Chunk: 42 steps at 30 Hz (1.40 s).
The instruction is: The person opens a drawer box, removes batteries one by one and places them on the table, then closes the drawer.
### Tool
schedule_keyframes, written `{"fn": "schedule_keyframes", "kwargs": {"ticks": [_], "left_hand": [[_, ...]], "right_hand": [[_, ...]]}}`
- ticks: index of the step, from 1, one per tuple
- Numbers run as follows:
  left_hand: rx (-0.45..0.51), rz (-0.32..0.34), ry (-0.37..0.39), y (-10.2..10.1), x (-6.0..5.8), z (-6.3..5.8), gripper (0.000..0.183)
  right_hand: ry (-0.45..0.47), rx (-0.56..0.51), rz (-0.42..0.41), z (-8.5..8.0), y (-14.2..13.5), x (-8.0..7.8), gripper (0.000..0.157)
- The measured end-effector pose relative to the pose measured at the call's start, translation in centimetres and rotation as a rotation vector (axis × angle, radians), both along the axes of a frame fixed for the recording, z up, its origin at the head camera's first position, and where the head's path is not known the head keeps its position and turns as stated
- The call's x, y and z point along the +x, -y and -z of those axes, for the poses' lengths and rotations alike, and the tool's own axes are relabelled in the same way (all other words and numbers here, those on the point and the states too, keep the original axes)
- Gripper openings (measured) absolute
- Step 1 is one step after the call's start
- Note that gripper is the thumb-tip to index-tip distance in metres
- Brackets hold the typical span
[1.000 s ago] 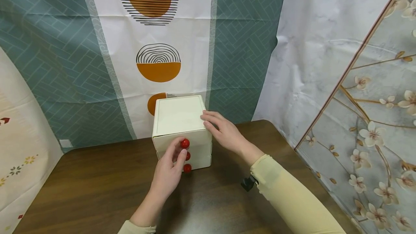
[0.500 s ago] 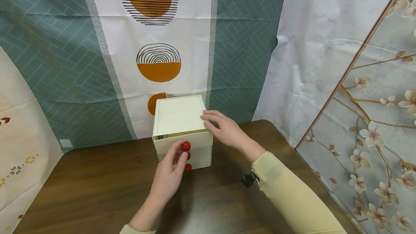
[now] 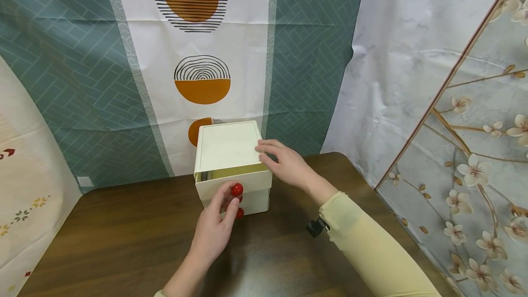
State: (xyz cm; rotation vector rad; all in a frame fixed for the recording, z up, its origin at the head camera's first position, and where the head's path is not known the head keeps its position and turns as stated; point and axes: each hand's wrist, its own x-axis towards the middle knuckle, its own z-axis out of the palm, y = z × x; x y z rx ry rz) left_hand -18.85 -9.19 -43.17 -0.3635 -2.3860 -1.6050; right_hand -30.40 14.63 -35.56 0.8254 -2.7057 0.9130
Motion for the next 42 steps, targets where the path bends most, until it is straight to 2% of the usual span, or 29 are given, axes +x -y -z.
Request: {"fn": "schedule_keyframes", "kwargs": {"ticks": [5, 16, 27, 42], "left_hand": [[-0.013, -0.006, -0.012, 0.1, 0.3, -0.1, 0.045], [-0.037, -0.027, 0.001, -0.1, 1.1, -0.2, 0.044], [-0.035, -0.014, 0.012, 0.0, 1.4, -0.1, 0.045], [-0.069, -0.008, -0.028, 0.1, 2.2, -0.2, 0.045]], "right_hand": [[0.02, 0.014, -0.005, -0.6, 0.1, -0.3, 0.048], [0.097, 0.046, -0.032, -0.9, 0.4, -1.9, 0.062], [0.118, 0.03, -0.034, -1.3, 0.9, -3.4, 0.063], [0.16, 0.114, -0.02, -2.1, 2.0, -5.3, 0.065]]}}
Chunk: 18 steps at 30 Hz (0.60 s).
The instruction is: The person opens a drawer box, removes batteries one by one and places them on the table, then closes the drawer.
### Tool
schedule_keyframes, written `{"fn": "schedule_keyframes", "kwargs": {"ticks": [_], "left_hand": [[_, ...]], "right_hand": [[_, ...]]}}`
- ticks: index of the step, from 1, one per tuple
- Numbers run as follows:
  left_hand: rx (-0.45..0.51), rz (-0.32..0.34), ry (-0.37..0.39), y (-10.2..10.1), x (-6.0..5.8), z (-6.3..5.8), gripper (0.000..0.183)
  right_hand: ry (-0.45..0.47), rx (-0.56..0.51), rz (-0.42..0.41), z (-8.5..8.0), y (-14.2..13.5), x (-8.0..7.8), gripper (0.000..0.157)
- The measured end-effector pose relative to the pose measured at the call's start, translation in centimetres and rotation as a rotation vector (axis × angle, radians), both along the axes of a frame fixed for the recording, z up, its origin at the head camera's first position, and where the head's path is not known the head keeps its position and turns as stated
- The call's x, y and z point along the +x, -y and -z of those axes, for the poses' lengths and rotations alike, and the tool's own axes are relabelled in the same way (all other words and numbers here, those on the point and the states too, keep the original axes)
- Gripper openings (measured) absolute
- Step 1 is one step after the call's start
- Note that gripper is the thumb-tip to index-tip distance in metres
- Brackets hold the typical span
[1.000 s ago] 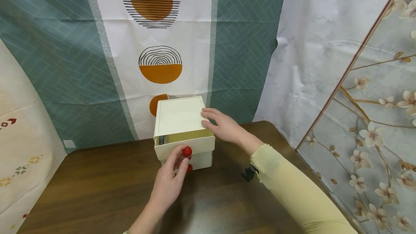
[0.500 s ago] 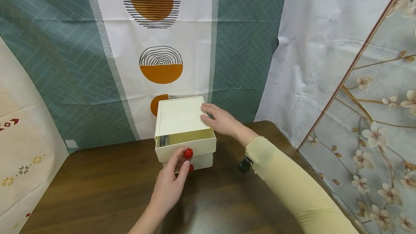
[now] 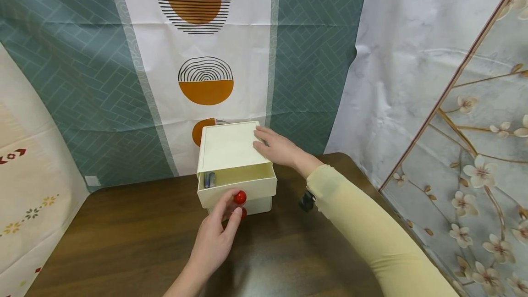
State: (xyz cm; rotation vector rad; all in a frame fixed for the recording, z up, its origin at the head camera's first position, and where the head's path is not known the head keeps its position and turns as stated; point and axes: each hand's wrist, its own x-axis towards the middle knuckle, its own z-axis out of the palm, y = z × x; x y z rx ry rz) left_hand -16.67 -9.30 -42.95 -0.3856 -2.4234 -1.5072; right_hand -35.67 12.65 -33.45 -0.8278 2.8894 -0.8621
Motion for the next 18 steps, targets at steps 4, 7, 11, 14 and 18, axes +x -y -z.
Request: {"fn": "schedule_keyframes", "kwargs": {"ticks": [4, 7, 11, 14, 18], "left_hand": [[0.003, 0.007, -0.006, 0.0, 0.1, 0.1, 0.046], [0.006, 0.01, -0.012, 0.0, 0.1, 0.2, 0.046], [0.008, 0.014, -0.016, 0.0, 0.1, 0.3, 0.047], [0.009, 0.016, -0.019, 0.0, 0.1, 0.4, 0.047], [0.007, 0.021, -0.035, 0.0, 0.2, 0.4, 0.047]], "right_hand": [[0.014, 0.039, -0.004, -0.3, 0.4, -0.2, 0.069], [0.022, 0.073, -0.021, -0.5, 0.8, -0.3, 0.075], [0.015, 0.134, -0.04, -0.7, 1.1, -0.2, 0.081], [0.0, 0.172, -0.061, -0.9, 1.3, -0.1, 0.083], [-0.026, 0.232, -0.105, -1.1, 1.6, -0.1, 0.08]]}}
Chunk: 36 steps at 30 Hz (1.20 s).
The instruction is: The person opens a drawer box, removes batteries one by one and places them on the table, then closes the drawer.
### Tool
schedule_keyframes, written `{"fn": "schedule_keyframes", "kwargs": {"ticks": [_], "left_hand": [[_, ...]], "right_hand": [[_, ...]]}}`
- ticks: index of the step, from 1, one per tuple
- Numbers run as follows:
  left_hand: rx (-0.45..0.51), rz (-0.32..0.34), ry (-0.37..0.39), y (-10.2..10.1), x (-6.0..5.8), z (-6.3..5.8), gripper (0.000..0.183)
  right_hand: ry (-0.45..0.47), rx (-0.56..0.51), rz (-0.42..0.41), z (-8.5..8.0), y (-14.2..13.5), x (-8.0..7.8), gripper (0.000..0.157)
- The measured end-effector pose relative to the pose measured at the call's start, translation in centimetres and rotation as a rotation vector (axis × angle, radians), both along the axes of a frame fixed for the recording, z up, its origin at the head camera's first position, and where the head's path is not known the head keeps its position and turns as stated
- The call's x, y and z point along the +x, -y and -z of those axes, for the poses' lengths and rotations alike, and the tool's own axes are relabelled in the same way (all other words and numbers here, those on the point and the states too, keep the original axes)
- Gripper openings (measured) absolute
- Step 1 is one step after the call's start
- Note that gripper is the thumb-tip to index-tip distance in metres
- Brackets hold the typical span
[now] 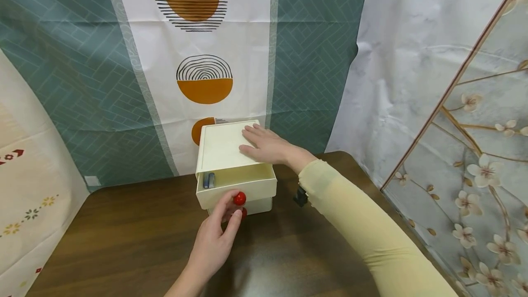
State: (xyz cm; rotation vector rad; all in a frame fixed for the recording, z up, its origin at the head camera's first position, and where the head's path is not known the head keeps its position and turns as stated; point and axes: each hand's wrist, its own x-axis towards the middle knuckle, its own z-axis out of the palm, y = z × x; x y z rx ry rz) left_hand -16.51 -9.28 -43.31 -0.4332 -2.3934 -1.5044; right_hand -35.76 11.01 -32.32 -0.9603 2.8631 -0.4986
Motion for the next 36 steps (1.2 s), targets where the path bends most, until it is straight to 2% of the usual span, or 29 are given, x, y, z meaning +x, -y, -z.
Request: {"fn": "schedule_keyframes", "kwargs": {"ticks": [4, 8, 15, 24, 36], "left_hand": [[0.0, 0.004, -0.014, -0.1, 0.2, 0.0, 0.046], [-0.004, 0.01, -0.035, -0.2, 0.3, -0.1, 0.047], [-0.014, 0.027, -0.077, -0.2, 0.5, 0.2, 0.049], [-0.031, 0.014, -0.065, -0.1, 1.1, 0.3, 0.046], [-0.06, 0.005, -0.051, 0.2, 2.4, 0.2, 0.048]], "right_hand": [[-0.023, 0.066, -0.008, -0.2, 0.1, -0.1, 0.077], [-0.027, 0.088, 0.005, -0.3, 0.1, -0.2, 0.077], [-0.003, 0.054, 0.015, -0.4, -0.1, 0.0, 0.078], [0.025, -0.002, 0.014, 0.3, 0.0, -0.3, 0.077], [0.039, -0.037, 0.005, 0.5, 0.1, -0.3, 0.076]]}}
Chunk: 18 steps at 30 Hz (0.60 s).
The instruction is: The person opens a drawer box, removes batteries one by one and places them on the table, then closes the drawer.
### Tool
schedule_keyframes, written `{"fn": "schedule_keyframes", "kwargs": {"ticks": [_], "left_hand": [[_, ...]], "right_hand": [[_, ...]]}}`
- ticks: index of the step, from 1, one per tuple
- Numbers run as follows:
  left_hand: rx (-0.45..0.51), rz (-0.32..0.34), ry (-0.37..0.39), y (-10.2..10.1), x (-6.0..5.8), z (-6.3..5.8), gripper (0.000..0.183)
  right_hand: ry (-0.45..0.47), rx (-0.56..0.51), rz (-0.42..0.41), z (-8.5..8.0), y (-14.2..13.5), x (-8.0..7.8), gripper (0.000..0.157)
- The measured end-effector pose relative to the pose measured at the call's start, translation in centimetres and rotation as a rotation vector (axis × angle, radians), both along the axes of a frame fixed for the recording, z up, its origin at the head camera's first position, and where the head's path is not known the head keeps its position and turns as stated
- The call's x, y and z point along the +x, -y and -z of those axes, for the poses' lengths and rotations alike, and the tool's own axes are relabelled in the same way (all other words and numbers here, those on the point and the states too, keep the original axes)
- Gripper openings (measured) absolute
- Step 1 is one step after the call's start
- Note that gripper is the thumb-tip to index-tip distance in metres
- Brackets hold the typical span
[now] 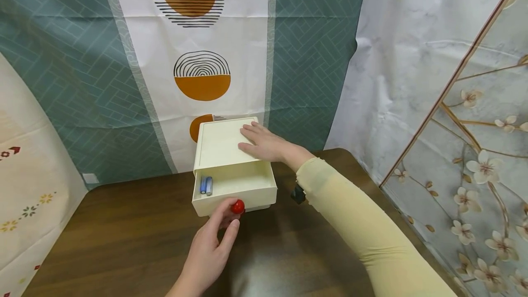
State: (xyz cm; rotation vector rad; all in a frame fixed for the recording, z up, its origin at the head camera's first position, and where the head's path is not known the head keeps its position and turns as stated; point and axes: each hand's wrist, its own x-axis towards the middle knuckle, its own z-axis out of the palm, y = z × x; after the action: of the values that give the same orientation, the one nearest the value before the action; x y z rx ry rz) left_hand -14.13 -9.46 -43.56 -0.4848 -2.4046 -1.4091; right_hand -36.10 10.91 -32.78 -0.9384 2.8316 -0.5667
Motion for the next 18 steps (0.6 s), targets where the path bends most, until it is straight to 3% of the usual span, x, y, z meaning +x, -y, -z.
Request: {"fn": "schedule_keyframes", "kwargs": {"ticks": [18], "left_hand": [[-0.029, -0.009, -0.011, 0.2, 1.5, 0.1, 0.054]], "right_hand": [[0.007, -0.062, -0.001, 0.4, -0.1, 0.0, 0.077]]}}
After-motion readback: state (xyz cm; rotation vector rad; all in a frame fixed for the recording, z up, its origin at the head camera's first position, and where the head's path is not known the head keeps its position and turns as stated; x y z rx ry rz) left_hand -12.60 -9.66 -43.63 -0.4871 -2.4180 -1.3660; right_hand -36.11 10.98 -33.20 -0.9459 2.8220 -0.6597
